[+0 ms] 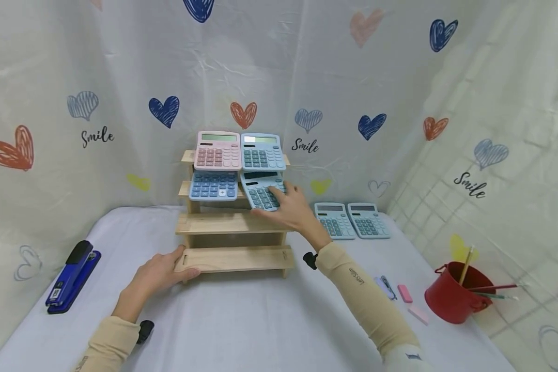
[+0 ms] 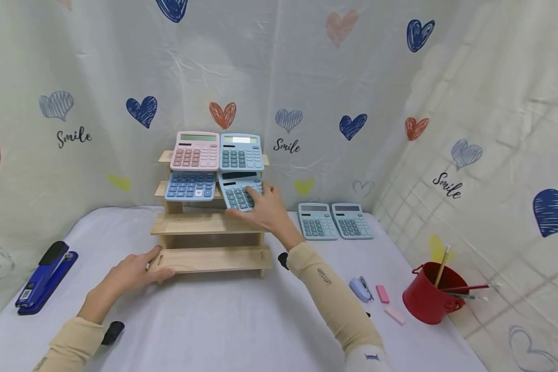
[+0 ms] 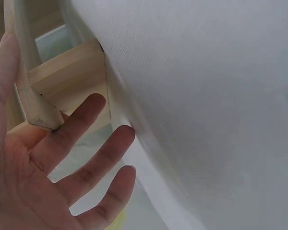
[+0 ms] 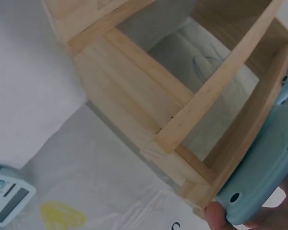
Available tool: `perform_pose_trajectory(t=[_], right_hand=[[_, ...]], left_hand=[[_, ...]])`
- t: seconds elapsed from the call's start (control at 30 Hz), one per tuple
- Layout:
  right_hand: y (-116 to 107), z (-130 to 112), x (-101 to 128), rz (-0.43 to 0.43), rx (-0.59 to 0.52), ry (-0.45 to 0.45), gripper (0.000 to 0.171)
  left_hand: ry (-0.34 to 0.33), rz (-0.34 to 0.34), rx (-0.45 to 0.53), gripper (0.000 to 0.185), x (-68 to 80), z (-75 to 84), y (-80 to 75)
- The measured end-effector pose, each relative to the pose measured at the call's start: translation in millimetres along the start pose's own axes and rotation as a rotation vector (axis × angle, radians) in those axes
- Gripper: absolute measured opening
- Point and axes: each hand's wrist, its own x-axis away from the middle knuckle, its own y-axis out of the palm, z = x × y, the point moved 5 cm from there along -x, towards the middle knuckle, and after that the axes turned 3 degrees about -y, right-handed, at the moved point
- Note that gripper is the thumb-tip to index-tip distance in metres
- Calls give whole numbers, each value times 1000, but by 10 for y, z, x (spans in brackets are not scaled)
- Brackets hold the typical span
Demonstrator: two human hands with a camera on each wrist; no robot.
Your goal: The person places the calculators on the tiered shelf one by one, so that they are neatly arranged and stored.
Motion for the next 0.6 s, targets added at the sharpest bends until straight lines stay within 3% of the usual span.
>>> perform_pose_trajectory(t=[0.2,0.33,0.6], right_hand=[[45,19,-124,-27,26,15,94],[34,48,-189,-34,36,-45,84],[9,73,-227,48,-13,-173,65]], left_hand=[[-1,-1,8,99,8,14,4],[-3,-3,10,97,18,18,7],[-2,13,6,96,20,12,-12]])
